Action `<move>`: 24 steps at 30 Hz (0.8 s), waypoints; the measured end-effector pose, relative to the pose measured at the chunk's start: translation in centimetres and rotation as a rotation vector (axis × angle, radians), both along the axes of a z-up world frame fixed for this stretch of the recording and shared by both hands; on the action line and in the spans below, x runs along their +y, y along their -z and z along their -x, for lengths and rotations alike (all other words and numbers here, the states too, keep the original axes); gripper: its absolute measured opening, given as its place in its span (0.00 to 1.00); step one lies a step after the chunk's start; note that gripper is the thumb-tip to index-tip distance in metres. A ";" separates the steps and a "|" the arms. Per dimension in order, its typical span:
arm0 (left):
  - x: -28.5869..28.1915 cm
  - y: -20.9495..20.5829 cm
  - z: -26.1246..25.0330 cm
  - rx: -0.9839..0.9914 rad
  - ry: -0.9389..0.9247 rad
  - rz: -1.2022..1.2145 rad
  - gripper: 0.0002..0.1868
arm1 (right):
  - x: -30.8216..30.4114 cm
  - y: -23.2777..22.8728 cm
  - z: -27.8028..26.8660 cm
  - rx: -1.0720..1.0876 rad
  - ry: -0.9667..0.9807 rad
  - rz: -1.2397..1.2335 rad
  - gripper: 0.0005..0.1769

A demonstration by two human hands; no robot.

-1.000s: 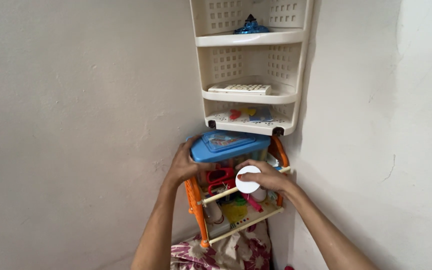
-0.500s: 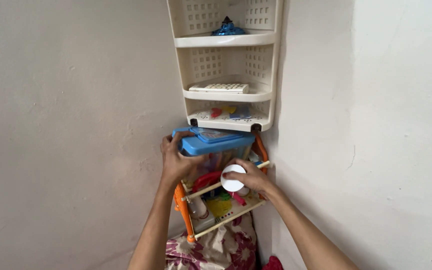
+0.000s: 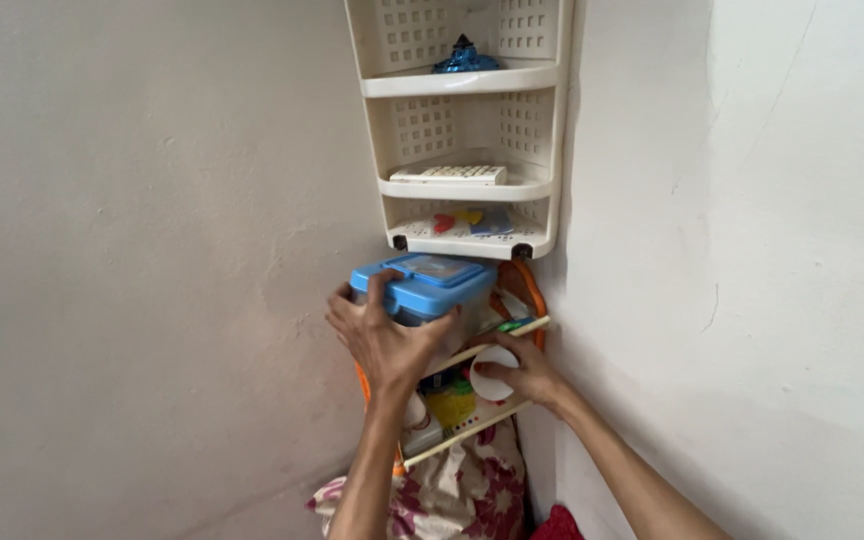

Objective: Organize various sewing supplies including thread spools and needles into a storage box.

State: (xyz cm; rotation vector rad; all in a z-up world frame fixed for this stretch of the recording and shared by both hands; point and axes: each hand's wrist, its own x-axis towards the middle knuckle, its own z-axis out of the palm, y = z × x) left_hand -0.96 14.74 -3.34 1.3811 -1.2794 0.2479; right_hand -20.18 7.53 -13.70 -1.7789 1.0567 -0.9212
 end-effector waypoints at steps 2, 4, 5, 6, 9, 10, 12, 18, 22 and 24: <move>2.5 -1.3 -0.9 0.081 -0.020 -0.071 0.42 | 1.4 -1.5 -0.5 0.006 0.036 -0.079 0.27; 5.1 -2.0 -2.2 0.168 -0.040 -0.142 0.41 | 2.7 -2.4 -0.7 0.019 0.074 -0.158 0.28; 6.5 -2.0 -3.1 0.197 -0.023 -0.113 0.41 | 3.1 -2.6 -0.8 -0.030 0.081 -0.154 0.25; 7.9 -2.2 -4.1 0.225 -0.011 -0.082 0.41 | 3.6 -2.8 -1.1 -0.079 0.085 -0.148 0.24; 13.3 -1.4 -6.5 0.106 -0.052 0.077 0.39 | 6.1 -3.0 -1.4 -0.128 0.187 -0.204 0.25; 16.1 -1.7 -6.6 0.115 -0.070 0.050 0.39 | 6.9 -2.4 -1.4 -0.113 0.173 -0.232 0.25; 21.5 -2.8 -7.0 0.125 -0.058 0.006 0.40 | 8.3 -1.3 -1.6 -0.423 0.179 -0.349 0.22; 33.8 3.4 -9.5 0.113 -0.061 -0.074 0.39 | 14.6 4.1 -3.5 -0.753 -0.504 -0.638 0.15; 40.6 11.2 -10.5 0.138 -0.133 -0.110 0.40 | 19.9 9.9 -6.5 -0.947 -0.554 -1.040 0.17; 43.4 16.1 -10.9 0.141 -0.233 -0.159 0.44 | 22.5 15.6 -7.7 -1.119 -0.514 -1.188 0.18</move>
